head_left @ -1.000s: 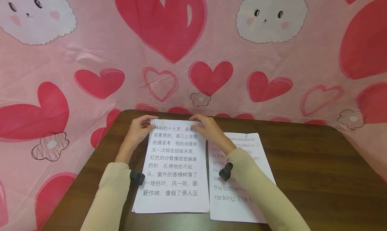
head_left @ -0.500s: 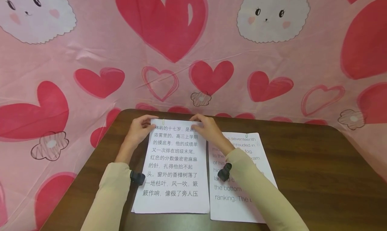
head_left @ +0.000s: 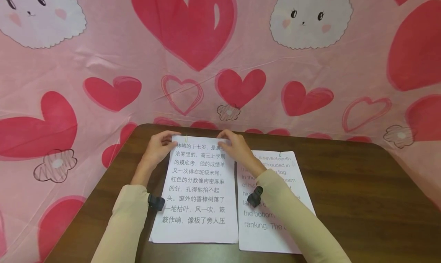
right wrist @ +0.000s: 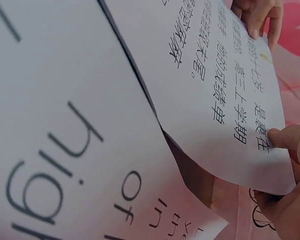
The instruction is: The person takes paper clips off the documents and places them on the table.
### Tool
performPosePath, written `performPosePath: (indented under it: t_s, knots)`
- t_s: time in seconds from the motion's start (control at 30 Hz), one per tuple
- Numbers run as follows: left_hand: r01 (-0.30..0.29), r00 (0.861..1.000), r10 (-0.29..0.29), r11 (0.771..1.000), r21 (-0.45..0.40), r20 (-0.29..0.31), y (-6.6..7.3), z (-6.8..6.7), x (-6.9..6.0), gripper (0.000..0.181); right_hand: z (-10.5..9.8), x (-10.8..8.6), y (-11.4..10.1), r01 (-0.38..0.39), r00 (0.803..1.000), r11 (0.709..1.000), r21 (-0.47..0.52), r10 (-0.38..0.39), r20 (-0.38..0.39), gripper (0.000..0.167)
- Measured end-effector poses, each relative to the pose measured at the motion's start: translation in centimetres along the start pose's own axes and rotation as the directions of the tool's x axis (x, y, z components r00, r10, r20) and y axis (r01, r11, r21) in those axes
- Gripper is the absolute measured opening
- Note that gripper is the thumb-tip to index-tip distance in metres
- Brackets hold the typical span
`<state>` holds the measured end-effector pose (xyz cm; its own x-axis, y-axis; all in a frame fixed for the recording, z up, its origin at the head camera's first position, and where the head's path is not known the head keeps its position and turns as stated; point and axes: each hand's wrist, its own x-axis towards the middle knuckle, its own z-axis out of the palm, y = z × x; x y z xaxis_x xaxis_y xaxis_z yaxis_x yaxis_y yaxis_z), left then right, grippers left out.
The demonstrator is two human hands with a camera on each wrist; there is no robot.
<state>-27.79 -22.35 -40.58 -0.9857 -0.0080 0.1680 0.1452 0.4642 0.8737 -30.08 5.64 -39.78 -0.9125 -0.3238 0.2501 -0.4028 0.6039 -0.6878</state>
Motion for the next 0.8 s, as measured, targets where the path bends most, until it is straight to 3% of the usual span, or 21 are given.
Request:
performPosePath:
  t_s: [0.37, 0.8]
  knots:
    - [-0.012, 1.0, 0.012, 1.0, -0.001, -0.007, -0.3, -0.3, -0.2, 0.034, 0.9, -0.1, 0.1, 0.016, 0.998, 1.0, 0.009, -0.015, -0.056, 0.018]
    - [0.033, 0.999, -0.033, 0.999, 0.001, 0.007, -0.2, -0.3, -0.3, 0.035, 1.2, -0.3, 0.2, 0.046, 0.994, 0.999, 0.009, -0.045, -0.1, 0.017]
